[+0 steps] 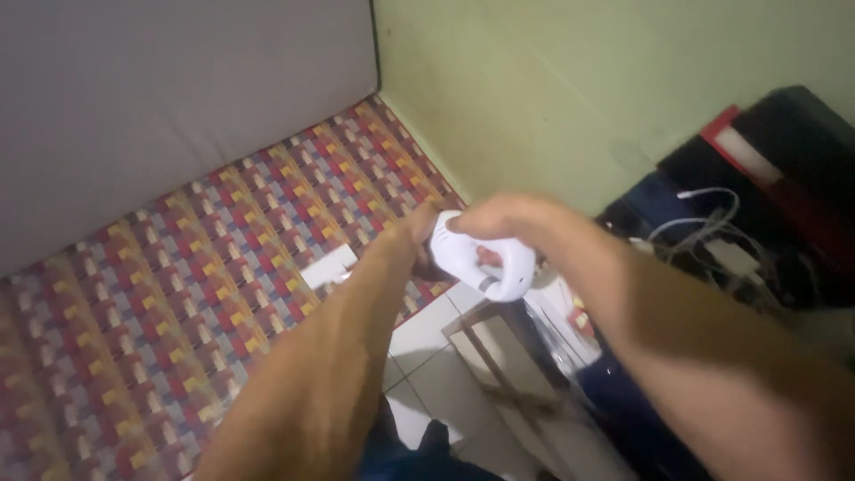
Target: The person vacuums the tiled floor and a patterned rug using a vacuum cleaner.
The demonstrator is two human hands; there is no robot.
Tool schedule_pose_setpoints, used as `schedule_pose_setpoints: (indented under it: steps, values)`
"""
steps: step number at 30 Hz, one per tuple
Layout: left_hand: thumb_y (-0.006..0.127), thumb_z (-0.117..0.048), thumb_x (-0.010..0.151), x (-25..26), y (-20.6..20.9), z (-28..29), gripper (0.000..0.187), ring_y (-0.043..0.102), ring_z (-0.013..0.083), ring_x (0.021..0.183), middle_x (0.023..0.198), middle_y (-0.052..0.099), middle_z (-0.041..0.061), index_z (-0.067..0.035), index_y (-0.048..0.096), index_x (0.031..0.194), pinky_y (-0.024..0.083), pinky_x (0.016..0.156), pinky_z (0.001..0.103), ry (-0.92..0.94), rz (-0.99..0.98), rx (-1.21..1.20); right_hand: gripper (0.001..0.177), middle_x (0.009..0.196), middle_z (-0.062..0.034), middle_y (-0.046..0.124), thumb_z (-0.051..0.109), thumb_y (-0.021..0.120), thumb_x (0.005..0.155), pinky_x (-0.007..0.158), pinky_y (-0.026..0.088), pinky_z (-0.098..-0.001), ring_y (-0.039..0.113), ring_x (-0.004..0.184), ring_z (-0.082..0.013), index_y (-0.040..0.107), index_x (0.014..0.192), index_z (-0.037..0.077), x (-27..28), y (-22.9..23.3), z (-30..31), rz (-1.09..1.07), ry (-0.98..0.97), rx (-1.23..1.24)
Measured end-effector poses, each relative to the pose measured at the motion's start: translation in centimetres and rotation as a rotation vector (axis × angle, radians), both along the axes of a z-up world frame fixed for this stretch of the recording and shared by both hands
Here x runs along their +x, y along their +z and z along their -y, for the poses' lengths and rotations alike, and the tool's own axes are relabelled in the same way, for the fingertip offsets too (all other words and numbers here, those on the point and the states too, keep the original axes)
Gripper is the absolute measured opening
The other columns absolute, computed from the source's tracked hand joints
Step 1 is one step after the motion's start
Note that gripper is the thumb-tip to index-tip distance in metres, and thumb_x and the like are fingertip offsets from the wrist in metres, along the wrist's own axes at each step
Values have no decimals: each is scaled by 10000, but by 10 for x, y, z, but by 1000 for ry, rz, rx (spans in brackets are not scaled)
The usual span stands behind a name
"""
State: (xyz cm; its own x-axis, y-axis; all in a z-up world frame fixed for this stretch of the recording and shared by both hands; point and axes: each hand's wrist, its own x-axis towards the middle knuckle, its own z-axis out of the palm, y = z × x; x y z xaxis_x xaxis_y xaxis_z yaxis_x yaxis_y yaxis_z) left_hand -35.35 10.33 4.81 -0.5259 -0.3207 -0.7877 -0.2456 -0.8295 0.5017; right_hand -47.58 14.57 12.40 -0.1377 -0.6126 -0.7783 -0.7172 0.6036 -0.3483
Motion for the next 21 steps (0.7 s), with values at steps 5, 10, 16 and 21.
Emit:
schedule_pose_setpoints:
  steps: [5, 10, 16, 21]
  values:
    - [488, -445, 957, 10, -24, 50, 416, 733, 262, 766, 952, 740, 98, -125, 687, 1134, 618, 710, 517, 10, 19, -39, 425, 777, -105, 664, 416, 538, 1006, 500, 509, -374, 596, 580, -189, 709, 1085, 35, 11, -7, 30, 109, -161, -32]
    - [497, -437, 955, 30, -39, 109, 415, 734, 265, 769, 959, 742, 102, -120, 688, 1144, 620, 712, 519, 63, 58, -28, 482, 775, -125, 692, 430, 488, 1027, 530, 518, -389, 624, 567, -206, 714, 1165, 27, 21, -13, 82, 75, -95, -28]
    - [507, -428, 953, 47, -41, 183, 414, 735, 269, 774, 967, 744, 107, -115, 688, 1156, 622, 715, 522, 104, 133, -51, 482, 760, -122, 728, 428, 465, 1005, 619, 536, -395, 652, 558, -220, 543, 1412, 183, 56, 6, 147, -21, -53, -38]
    - [567, -406, 941, 71, -36, 234, 416, 731, 279, 780, 983, 738, 115, -97, 687, 1193, 626, 725, 520, 207, 251, -68, 769, 871, -158, 734, 354, 511, 1050, 623, 560, -441, 643, 604, -246, 104, 1699, 288, 79, -11, 199, 78, -154, -77]
